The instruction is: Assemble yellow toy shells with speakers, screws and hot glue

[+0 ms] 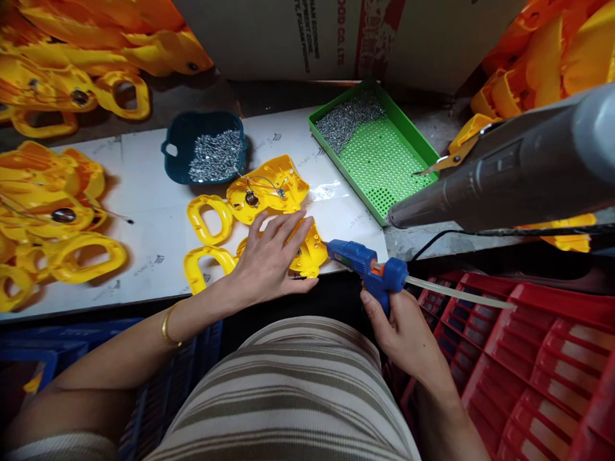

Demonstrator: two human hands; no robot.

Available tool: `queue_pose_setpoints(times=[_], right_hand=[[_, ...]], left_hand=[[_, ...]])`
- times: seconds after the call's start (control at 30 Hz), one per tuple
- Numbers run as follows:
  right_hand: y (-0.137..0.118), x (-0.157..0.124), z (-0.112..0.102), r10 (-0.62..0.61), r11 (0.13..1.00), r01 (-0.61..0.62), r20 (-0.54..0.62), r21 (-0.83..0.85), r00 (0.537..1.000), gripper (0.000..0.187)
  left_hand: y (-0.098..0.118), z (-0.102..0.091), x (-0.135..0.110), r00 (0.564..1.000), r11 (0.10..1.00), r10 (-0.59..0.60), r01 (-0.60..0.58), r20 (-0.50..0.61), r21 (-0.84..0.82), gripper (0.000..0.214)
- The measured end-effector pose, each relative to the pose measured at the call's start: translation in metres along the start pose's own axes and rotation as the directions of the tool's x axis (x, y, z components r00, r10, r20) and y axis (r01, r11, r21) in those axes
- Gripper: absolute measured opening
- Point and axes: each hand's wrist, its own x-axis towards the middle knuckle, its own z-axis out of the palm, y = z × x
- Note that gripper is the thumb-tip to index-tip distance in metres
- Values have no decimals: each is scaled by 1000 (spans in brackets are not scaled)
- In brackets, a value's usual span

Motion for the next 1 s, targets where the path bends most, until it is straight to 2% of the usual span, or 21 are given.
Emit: queue_pose_setpoints(times=[0.27,0.43,0.63,0.7,0.77,0.87,0.93,1.0], right_hand=[[-2,-2,-1,-7,1000,7,2,11,1000,36],[0,-1,-2,43,996,-45,28,75,999,37],[3,6,-4,116,944,-159,162,289,980,39],[1,7,-3,107,888,-203,245,412,964,40],[-3,8,0,63,796,-220,283,563,957,39],[-8,13,5,-23,694,-134,207,708,978,37],[-10,20,9,-55,727,-40,116,685,992,33],[-11,30,11,-73,816,41,33,577,997,30]], left_hand=[[0,0,0,1000,1000,-1,1,-1,20,94],[-1,0,0,1000,1000,-3,3,4,21,96],[-3,1,1,1000,1000,-1,1,-15,-3,95],[-5,2,0,1000,1000,4,-4,-24,-6,95],[-6,2,-1,1000,1000,11,-11,-27,-5,96],[-9,2,-3,999,999,37,-37,-28,-1,100],[-13,2,-5,997,998,66,-67,-46,-4,104],[-18,0,-4,989,995,97,-98,-110,-10,102]])
